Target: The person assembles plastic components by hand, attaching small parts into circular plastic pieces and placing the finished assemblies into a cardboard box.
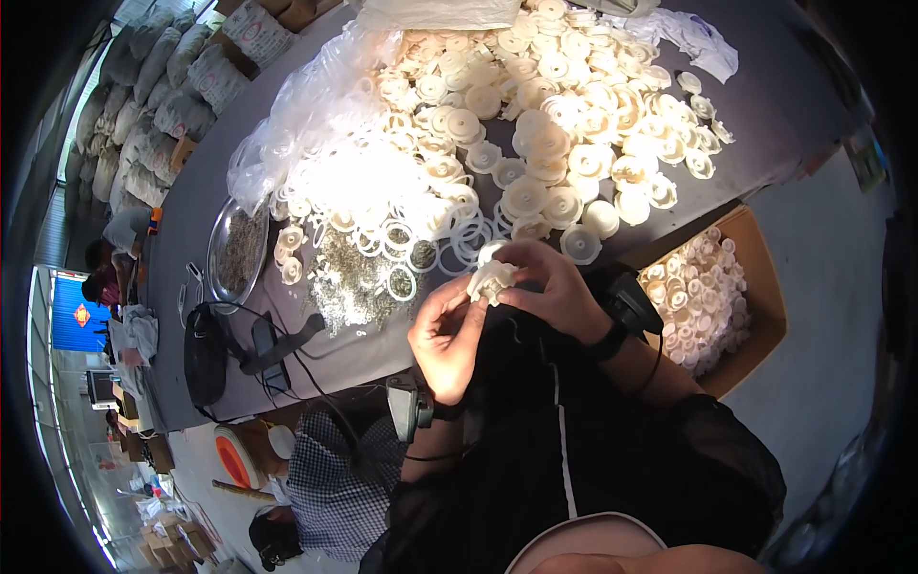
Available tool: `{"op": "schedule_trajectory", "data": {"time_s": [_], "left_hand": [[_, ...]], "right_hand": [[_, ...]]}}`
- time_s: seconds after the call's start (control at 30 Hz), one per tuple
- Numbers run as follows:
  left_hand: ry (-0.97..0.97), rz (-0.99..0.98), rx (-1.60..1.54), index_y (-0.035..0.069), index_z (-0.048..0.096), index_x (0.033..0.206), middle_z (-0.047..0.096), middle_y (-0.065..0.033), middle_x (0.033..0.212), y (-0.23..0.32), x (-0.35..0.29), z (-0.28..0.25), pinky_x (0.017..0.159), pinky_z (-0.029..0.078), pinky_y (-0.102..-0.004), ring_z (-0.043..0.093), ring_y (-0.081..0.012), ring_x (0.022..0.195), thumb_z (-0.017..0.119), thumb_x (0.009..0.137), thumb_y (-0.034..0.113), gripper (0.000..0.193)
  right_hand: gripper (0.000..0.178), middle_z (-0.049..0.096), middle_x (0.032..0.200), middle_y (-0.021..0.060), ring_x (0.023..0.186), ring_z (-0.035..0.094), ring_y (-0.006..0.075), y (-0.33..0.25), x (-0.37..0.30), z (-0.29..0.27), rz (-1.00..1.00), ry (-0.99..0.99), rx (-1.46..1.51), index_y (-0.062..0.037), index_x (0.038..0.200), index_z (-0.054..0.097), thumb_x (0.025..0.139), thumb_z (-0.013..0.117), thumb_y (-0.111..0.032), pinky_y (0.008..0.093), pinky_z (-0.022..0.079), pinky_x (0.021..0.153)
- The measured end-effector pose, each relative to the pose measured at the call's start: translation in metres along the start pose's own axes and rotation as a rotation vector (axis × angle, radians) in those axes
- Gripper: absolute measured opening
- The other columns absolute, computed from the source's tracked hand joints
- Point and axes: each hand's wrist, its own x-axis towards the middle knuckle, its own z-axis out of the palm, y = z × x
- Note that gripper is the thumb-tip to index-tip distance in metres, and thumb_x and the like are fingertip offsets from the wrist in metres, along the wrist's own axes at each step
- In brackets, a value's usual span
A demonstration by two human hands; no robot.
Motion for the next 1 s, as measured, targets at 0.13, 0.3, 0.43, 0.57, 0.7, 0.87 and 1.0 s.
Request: {"op": "schedule_trajectory", "data": {"time_s": [0.13, 0.3, 0.43, 0.57, 0.7, 0.87, 1.0], "left_hand": [[-0.061, 0.032, 0.021, -0.005, 0.053, 0.110, 0.062, -0.0118, 0.102, -0.003, -0.011, -0.001, 0.084, 0.045, -0.0248, 0.059, -0.0142, 0.094, 0.055, 0.082, -0.008, 0.029], [-0.061, 0.040, 0.075, -0.005, 0.052, 0.112, 0.061, -0.0143, 0.105, -0.009, -0.019, -0.003, 0.084, 0.045, -0.0253, 0.059, -0.0155, 0.096, 0.054, 0.083, -0.007, 0.029], [-0.048, 0.101, 0.240, -0.002, 0.058, 0.105, 0.062, -0.0135, 0.102, -0.028, -0.018, -0.037, 0.085, 0.045, -0.0304, 0.059, -0.0186, 0.094, 0.057, 0.083, 0.000, 0.022], [0.302, 0.113, 0.680, 0.001, 0.062, 0.081, 0.062, -0.0096, 0.084, -0.031, -0.001, -0.089, 0.075, 0.045, -0.0300, 0.058, -0.0208, 0.081, 0.064, 0.078, 0.004, 0.005], [0.326, 0.129, 1.063, 0.003, 0.062, 0.078, 0.060, -0.0098, 0.079, -0.052, 0.008, -0.131, 0.072, 0.045, -0.0323, 0.057, -0.0244, 0.076, 0.067, 0.070, 0.003, 0.010], [0.161, 0.226, 1.033, 0.006, 0.061, 0.073, 0.060, -0.0079, 0.076, -0.058, 0.017, -0.112, 0.069, 0.045, -0.0348, 0.057, -0.0256, 0.073, 0.068, 0.065, 0.002, 0.011], [0.008, 0.230, 1.079, 0.007, 0.064, 0.077, 0.058, -0.0069, 0.077, -0.066, 0.024, -0.087, 0.073, 0.042, -0.0337, 0.055, -0.0240, 0.078, 0.070, 0.065, 0.005, 0.013]], "right_hand": [[0.034, 0.056, 0.103, 0.0066, 0.095, 0.055, 0.0113, 0.014, -0.001, -0.001, 0.114, -0.143, 0.146, 0.0017, 0.105, 0.052, 0.076, 0.067, -0.006, 0.0271, 0.046, 0.081], [0.034, 0.058, 0.099, 0.0052, 0.089, 0.057, 0.0105, 0.040, -0.005, 0.001, 0.191, -0.158, 0.381, 0.0007, 0.105, 0.052, 0.077, 0.067, -0.009, 0.0254, 0.047, 0.078], [0.032, 0.059, 0.095, 0.0049, 0.086, 0.059, 0.0128, 0.041, -0.005, 0.004, 0.398, -0.154, 0.579, -0.0016, 0.103, 0.053, 0.076, 0.067, -0.011, 0.0273, 0.048, 0.078], [0.030, 0.059, 0.094, 0.0041, 0.085, 0.058, 0.0150, 0.041, -0.002, 0.001, 0.644, -0.060, 0.843, -0.0036, 0.104, 0.054, 0.078, 0.063, -0.015, 0.0311, 0.048, 0.078], [0.022, 0.059, 0.096, 0.0001, 0.087, 0.056, 0.0103, 0.054, -0.001, 0.008, 0.626, -0.228, 1.085, -0.0072, 0.103, 0.055, 0.083, 0.059, -0.017, 0.0306, 0.046, 0.079], [0.023, 0.059, 0.095, 0.0007, 0.086, 0.056, 0.0121, 0.063, 0.000, 0.012, 0.688, -0.209, 1.059, -0.0072, 0.104, 0.054, 0.083, 0.058, -0.015, 0.0304, 0.046, 0.079], [0.024, 0.059, 0.093, 0.0030, 0.085, 0.057, 0.0149, 0.061, 0.001, 0.008, 0.708, -0.133, 1.039, -0.0054, 0.106, 0.053, 0.083, 0.057, -0.013, 0.0305, 0.047, 0.077]]}}
